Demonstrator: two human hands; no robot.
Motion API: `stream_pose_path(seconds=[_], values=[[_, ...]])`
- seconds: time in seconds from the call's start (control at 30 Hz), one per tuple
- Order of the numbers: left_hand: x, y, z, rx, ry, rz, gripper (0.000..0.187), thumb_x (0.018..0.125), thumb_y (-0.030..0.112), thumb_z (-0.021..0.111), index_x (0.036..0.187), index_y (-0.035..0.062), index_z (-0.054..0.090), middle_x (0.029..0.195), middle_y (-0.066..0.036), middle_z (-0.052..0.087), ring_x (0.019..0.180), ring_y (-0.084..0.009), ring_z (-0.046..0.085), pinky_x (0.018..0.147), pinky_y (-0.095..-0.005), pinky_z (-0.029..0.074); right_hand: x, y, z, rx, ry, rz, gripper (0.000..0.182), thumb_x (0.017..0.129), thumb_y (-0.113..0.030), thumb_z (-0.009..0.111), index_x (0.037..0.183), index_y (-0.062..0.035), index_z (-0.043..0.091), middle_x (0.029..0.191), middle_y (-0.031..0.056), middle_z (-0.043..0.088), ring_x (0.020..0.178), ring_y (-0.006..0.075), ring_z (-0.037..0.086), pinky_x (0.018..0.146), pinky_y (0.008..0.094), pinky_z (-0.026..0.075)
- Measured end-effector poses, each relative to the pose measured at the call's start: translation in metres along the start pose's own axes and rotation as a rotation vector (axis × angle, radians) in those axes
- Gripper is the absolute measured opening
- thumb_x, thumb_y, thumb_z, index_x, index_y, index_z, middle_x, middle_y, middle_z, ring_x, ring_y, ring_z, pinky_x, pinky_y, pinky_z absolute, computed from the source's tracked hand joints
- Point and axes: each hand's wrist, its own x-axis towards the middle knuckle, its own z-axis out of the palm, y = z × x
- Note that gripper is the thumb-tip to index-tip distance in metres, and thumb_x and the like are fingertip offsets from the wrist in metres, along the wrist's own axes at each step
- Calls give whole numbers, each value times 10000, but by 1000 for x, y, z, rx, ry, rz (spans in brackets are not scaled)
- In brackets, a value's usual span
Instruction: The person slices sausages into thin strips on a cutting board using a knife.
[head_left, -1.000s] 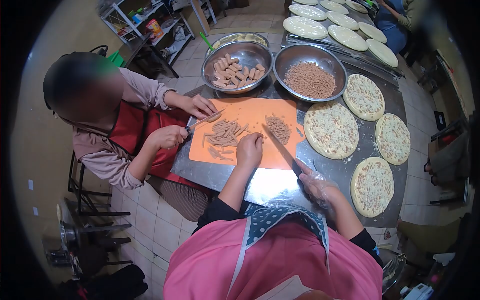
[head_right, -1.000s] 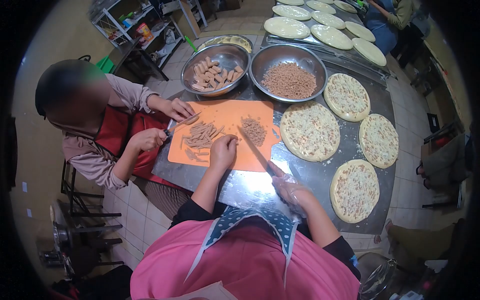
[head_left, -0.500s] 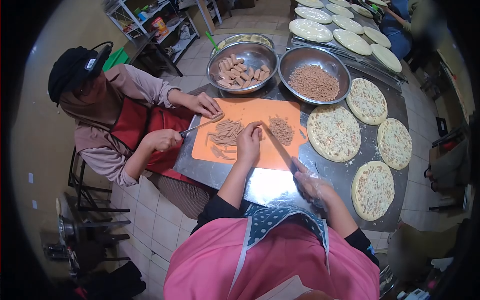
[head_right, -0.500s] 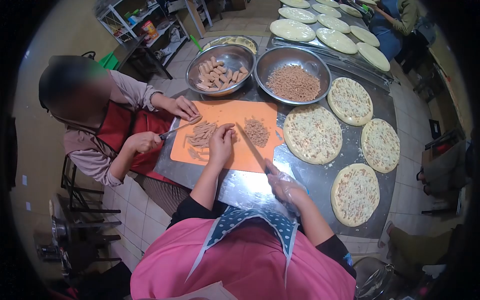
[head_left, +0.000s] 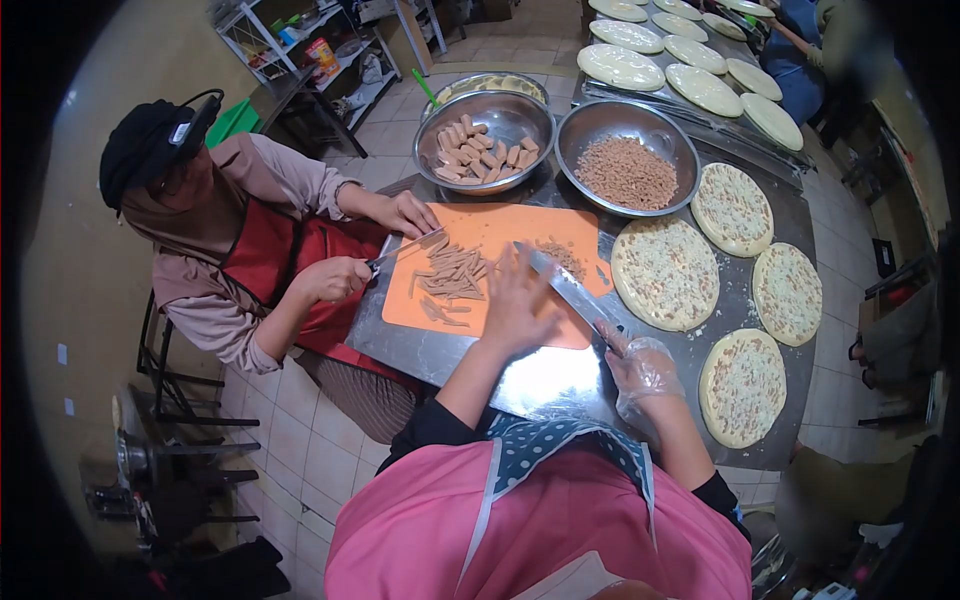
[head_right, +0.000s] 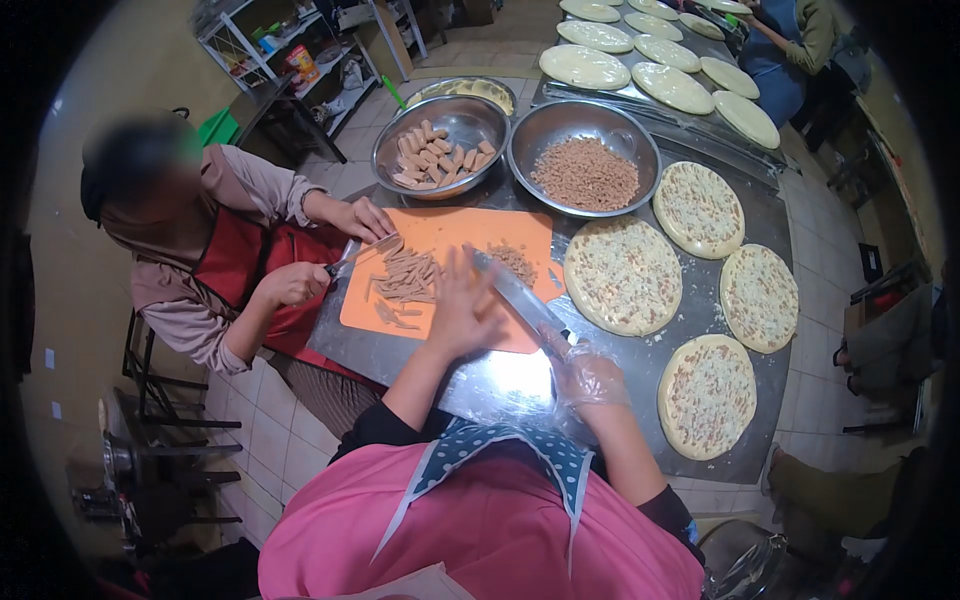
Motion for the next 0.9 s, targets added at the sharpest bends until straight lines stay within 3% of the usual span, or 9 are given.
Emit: stream_pose_path(seconds=[0.07,0.17,0.43,0.6,0.67,0.7,0.73,0.77,0.9], values=[[-8,16,5,38,-178,162,654,764,584,533,1343,311,401,1487,-134,133,1376,-348,33,1019,-649,-34,-1,-4,-1,1,40,-17,581,835,-172,553,1350,-349,351,814,176,570,763,347,596,659,450,473],[-7,28,17,82,-220,189,688,730,631,529,1338,334,402,1495,-111,123,1379,-347,17,1002,-669,-42,-4,-8,-7,6,77,-23,641,810,-164,581,1365,-350,321,805,168,566,752,344,597,653,447,472],[17,-5,13,198,-164,-59,663,772,661,455,1335,314,412,1491,-155,91,1378,-351,-6,1004,-642,-89,-31,9,-26,47,122,7,731,772,-153,627,1388,-333,277,834,161,586,743,350,599,649,452,463],[24,-23,15,196,-165,-198,653,830,624,400,1362,246,381,1496,-147,56,1378,-348,-20,1016,-633,-63,-43,34,-33,264,33,49,742,775,-113,614,1412,-236,255,1109,229,573,805,349,617,725,388,473],[22,-26,17,193,77,-131,506,866,463,479,1267,155,501,1417,-181,279,1322,-353,230,1029,-569,177,-45,30,-47,404,-19,134,726,786,-110,606,1414,-199,253,1147,244,552,849,326,622,748,373,468],[19,-28,16,201,84,-145,506,866,463,479,1267,155,501,1417,-181,279,1322,-353,230,1029,-569,177,-45,27,-54,544,-70,225,711,797,-107,598,1415,-162,251,1184,259,530,892,302,627,771,359,464],[15,-29,13,26,50,-154,403,858,366,519,1171,115,558,1282,-175,413,1194,-336,372,954,-504,289,-45,24,-57,623,-34,217,686,814,-128,604,1409,-125,263,1228,260,503,1052,260,571,867,349,429],[11,-28,10,-148,20,-162,302,851,269,559,1076,75,615,1147,-168,548,1066,-318,514,879,-439,402,-43,26,-54,619,-47,198,686,814,-128,604,1409,-125,263,1228,260,503,1052,260,571,867,349,429],[-3,-13,1,-164,84,-218,180,808,168,602,922,36,646,868,-112,620,799,-285,587,712,-381,455,-31,30,-38,658,7,33,615,848,-198,583,1389,-104,305,1303,234,448,1225,289,432,991,339,331]])
